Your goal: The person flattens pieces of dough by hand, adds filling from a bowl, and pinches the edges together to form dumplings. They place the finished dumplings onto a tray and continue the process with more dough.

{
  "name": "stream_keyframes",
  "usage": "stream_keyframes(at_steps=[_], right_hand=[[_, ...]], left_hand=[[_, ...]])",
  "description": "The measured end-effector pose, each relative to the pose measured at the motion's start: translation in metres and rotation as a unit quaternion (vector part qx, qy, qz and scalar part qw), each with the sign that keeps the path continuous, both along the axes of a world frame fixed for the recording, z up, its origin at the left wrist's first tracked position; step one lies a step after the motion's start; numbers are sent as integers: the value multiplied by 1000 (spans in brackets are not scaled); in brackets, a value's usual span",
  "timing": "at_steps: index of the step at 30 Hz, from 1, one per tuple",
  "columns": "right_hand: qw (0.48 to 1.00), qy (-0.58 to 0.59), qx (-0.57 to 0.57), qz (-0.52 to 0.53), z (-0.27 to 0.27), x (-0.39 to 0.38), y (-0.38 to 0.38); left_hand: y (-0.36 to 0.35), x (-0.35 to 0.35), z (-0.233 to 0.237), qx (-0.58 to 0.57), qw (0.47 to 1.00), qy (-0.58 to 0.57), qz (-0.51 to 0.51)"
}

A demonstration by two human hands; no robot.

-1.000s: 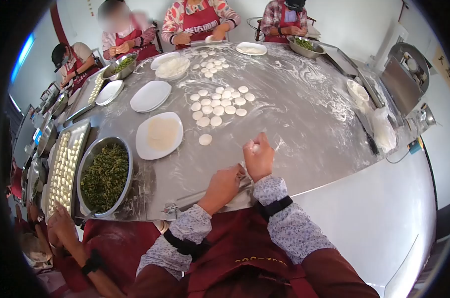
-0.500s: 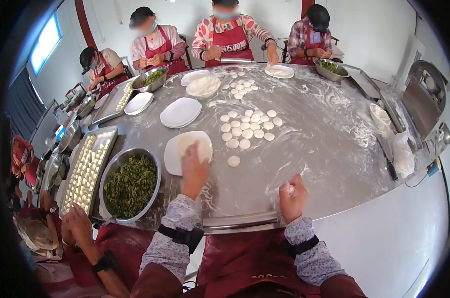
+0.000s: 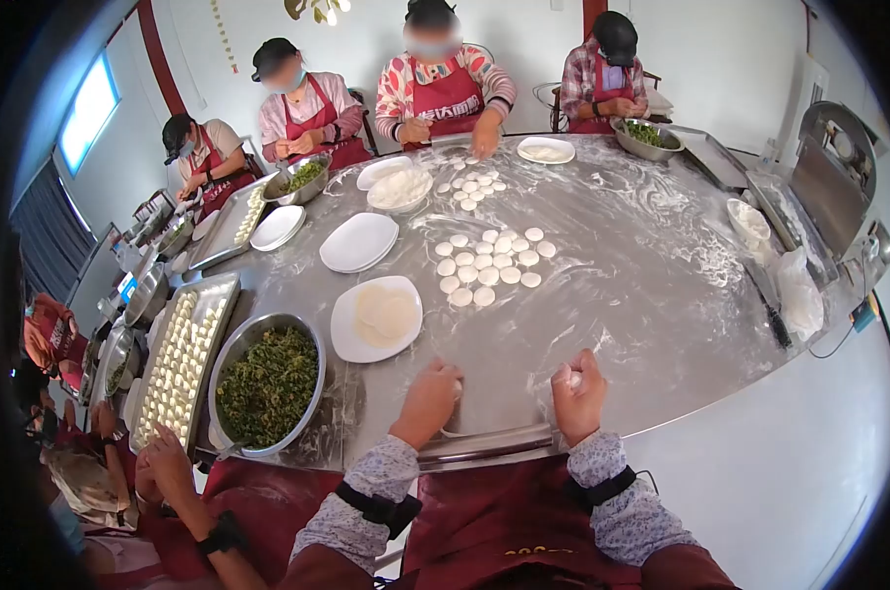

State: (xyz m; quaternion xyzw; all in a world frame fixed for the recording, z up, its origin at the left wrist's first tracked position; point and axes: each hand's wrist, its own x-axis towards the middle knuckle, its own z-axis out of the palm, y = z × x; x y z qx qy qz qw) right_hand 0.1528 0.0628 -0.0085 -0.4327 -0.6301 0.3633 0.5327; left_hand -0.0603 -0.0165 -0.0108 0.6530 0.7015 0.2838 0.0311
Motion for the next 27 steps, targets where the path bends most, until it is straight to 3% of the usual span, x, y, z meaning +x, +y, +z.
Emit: stream_keyframes(at_steps=[3,5,8,10,13,15,17,19,21,23,27], right_hand=[[1000,-6,-20,-1,4,1,-1],[999,-8,-43,-3,3,1,-2],[1000,-10,21,3,-3,1,0],[999,25,7,21,7,0,-3],[997,39,-33,53,35,4,-18],[995,46,-56,66,49,5,-23],[994,43,-44,85,55,6,-27],[998,9,-22,57,21,-3,5],[999,-26,1,28,6,-15,25],[998,-55,33,4,11,-30,33],[1000,-28,10,2,-8,7,6]], left_hand=[[-6,-15,5,-40,997,62,28],[-9,-20,7,-99,995,8,23],[-9,-10,5,-142,986,-84,-9],[-1,9,-7,-79,979,-164,-96],[14,45,-6,-45,973,-172,-145],[11,56,7,-115,965,-202,-123],[13,65,13,-127,963,-196,-138],[19,74,9,-141,959,-191,-152],[32,83,-3,-78,985,-131,-75],[33,85,-5,-91,985,-133,-54],[21,67,-3,-117,978,-103,-137]])
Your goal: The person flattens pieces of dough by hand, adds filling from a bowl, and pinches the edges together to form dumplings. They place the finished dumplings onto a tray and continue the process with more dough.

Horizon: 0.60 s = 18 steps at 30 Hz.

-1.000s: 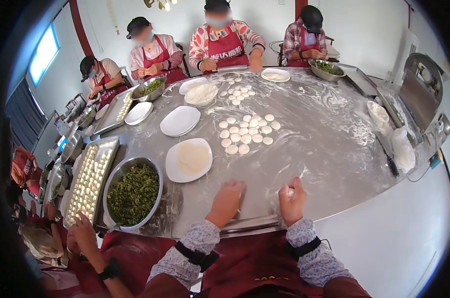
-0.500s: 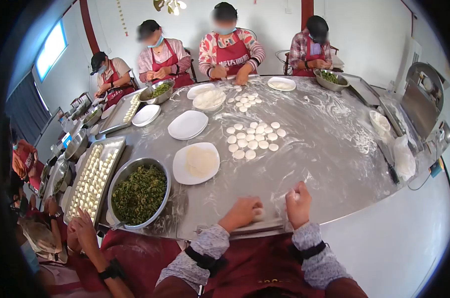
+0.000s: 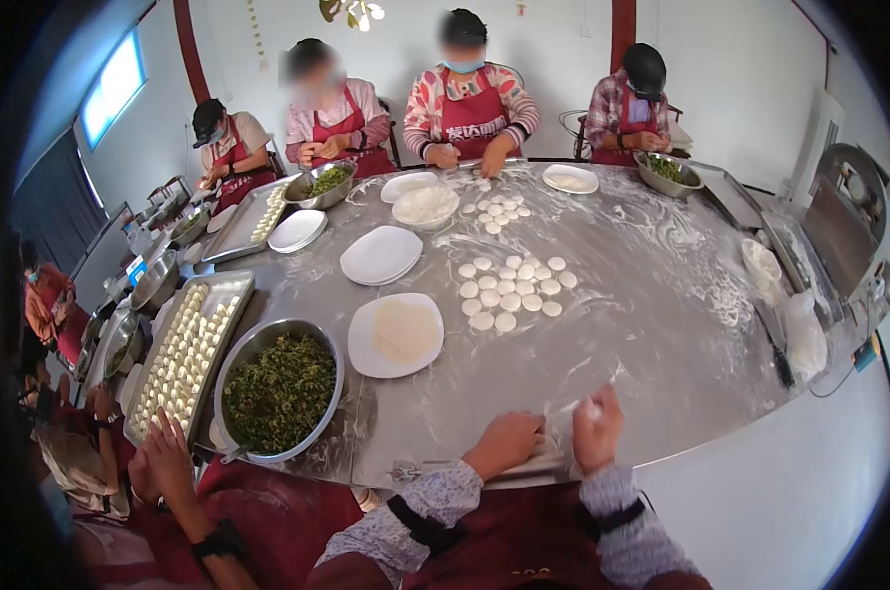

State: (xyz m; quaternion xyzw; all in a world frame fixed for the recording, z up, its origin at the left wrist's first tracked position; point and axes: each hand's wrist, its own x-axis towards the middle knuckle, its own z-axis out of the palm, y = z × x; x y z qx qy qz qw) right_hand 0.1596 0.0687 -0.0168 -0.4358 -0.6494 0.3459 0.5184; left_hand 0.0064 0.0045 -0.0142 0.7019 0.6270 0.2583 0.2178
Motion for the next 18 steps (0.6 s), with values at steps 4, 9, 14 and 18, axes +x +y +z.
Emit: stream_keyframes(at_steps=[4,9,14,18], right_hand=[[1000,-1,-17,-15,10,3,-18],[991,-82,90,-58,38,-51,23],[999,-31,27,-26,13,-3,-8],[997,-49,53,-27,7,-14,7]], left_hand=[[-10,-1,4,-37,999,-21,32],[10,17,7,32,994,-29,97],[5,0,-5,42,999,14,12],[-5,6,-4,-8,999,-36,39]])
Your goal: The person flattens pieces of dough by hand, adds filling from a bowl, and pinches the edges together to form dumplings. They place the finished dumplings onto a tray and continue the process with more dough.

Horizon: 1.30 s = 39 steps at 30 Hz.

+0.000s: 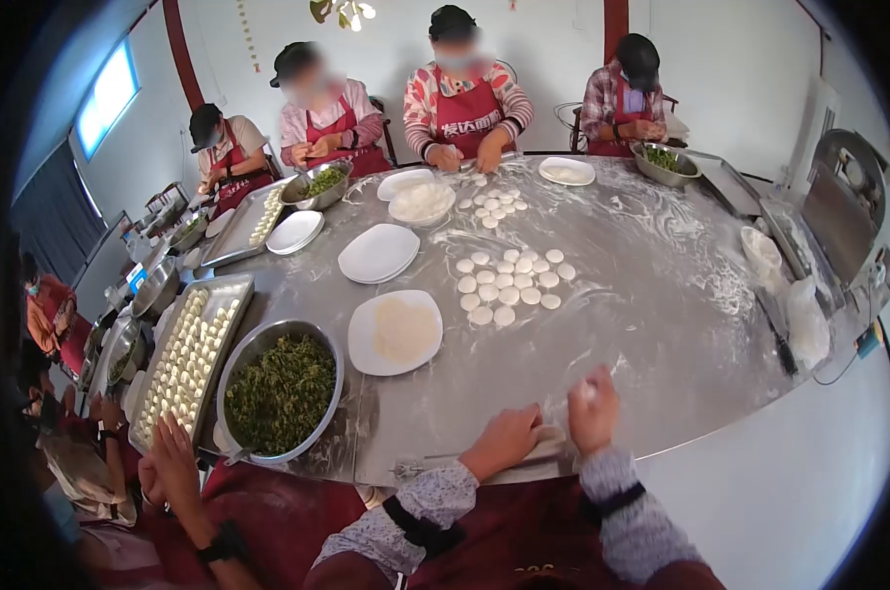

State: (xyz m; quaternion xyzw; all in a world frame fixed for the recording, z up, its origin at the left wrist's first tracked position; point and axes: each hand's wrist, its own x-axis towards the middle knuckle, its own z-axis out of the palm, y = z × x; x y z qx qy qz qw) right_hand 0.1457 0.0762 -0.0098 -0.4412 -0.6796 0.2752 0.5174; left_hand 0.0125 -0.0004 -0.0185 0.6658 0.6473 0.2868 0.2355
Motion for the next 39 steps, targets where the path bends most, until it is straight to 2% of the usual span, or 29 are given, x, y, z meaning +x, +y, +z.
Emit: stream_keyframes(at_steps=[3,6,8,12,14,16,18,19,21,22,23,24,26,27,29,31,33,34,36,37,38,39], right_hand=[[1000,-17,5,-22,32,-34,11],[999,-35,27,-32,21,-24,11],[999,2,-48,-12,9,-2,-2],[996,77,-55,-4,5,5,-18],[999,-26,22,-26,33,-21,0],[998,-26,33,-35,31,-31,9],[998,-31,41,-36,28,-28,10],[999,9,-32,-11,13,-19,9],[999,32,-33,-5,-5,4,-5],[998,57,-37,0,-2,8,-12],[991,88,-93,27,5,12,-20],[991,87,-101,22,8,8,-20],[996,-42,67,-31,22,-12,-2],[998,-29,41,-33,26,-22,7],[998,-24,51,-34,27,-31,12],[997,-21,59,-35,24,-29,11],[998,17,-53,-8,10,-7,0],[998,18,-52,-8,8,-1,-8],[988,105,-113,24,15,8,-24],[999,5,-30,-27,4,8,-14],[999,4,-35,-31,8,0,-10],[999,-4,11,-34,21,-15,0]], left_hand=[[18,9,0,31,998,35,50],[23,7,-3,82,993,42,79],[14,-2,-4,57,997,43,-4],[0,-4,0,24,999,-27,-5],[8,6,10,25,1000,-7,0],[16,13,17,44,997,-9,60],[21,10,3,93,994,-8,59],[19,6,2,84,996,30,25],[15,-2,0,75,995,69,-11],[11,-8,0,68,997,26,-18],[8,-9,0,59,998,-17,-26],[4,-6,2,51,998,-20,-29],[5,-2,13,6,1000,8,-12],[9,2,12,9,1000,9,-12],[19,9,8,36,998,-1,56],[22,6,-1,50,997,37,34],[19,2,-5,62,995,75,9],[14,-3,-4,71,996,51,-3],[9,-9,4,77,996,28,-16],[7,-8,9,51,999,13,-15],[4,-5,10,26,1000,-1,-14],[6,-1,10,29,999,0,-16]])
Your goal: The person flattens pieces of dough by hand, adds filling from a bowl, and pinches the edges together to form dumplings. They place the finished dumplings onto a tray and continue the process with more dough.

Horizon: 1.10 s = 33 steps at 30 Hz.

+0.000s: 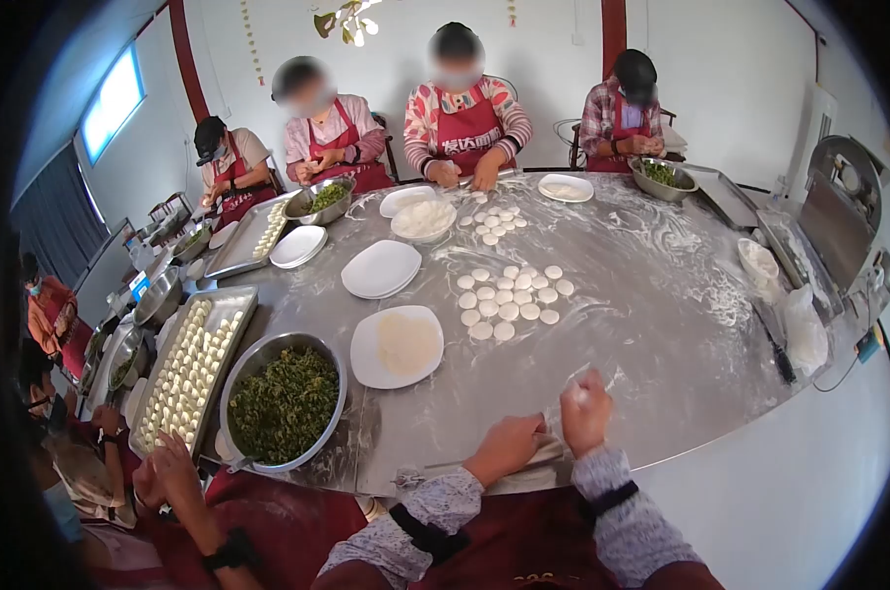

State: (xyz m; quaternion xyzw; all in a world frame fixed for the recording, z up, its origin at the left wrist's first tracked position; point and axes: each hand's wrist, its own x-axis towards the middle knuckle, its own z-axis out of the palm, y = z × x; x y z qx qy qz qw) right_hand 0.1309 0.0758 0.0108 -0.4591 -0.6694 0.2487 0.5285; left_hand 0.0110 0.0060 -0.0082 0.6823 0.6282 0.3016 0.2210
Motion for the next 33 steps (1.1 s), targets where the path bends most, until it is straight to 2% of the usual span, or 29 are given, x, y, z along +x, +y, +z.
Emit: stream_keyframes(at_steps=[1,2,5,6,8,10,12,15,16,18,20,21,22,24,28,31,33], right_hand=[[999,-9,47,0,8,-12,7],[1000,-21,18,0,9,-18,12],[997,-38,60,-8,-2,-10,14],[999,15,-46,19,-13,1,9],[997,36,-58,26,-22,25,-14],[995,60,-72,33,-17,27,-17],[1000,10,-11,17,-12,23,-16],[998,-28,52,-4,6,-11,7],[998,-27,55,-3,4,-13,10],[1000,13,-2,3,-2,-14,13],[1000,12,-18,5,1,2,-4],[999,13,-38,4,-3,12,-12],[998,40,-37,25,-4,19,-19],[999,21,-27,13,-7,17,-14],[1000,-8,0,-4,10,-14,6],[1000,-8,20,-9,1,-16,12],[999,10,-38,11,-21,3,10]], left_hand=[[5,6,0,-1,1000,15,25],[9,9,0,-1,998,29,52],[19,8,-21,38,998,36,29],[17,4,-19,40,998,36,31],[7,-5,-15,33,998,46,-2],[2,-12,-6,6,1000,18,17],[-6,-6,-3,-34,999,-12,28],[4,7,2,-2,1000,8,18],[9,12,-2,13,999,4,43],[11,10,-10,28,997,0,68],[11,4,-16,18,997,78,6],[9,-1,-13,19,997,78,6],[5,-5,-8,8,999,46,11],[-1,-7,-6,-25,999,-13,29],[7,11,-3,-16,998,3,53],[14,12,-11,17,998,-9,65],[16,8,-15,40,998,50,12]])
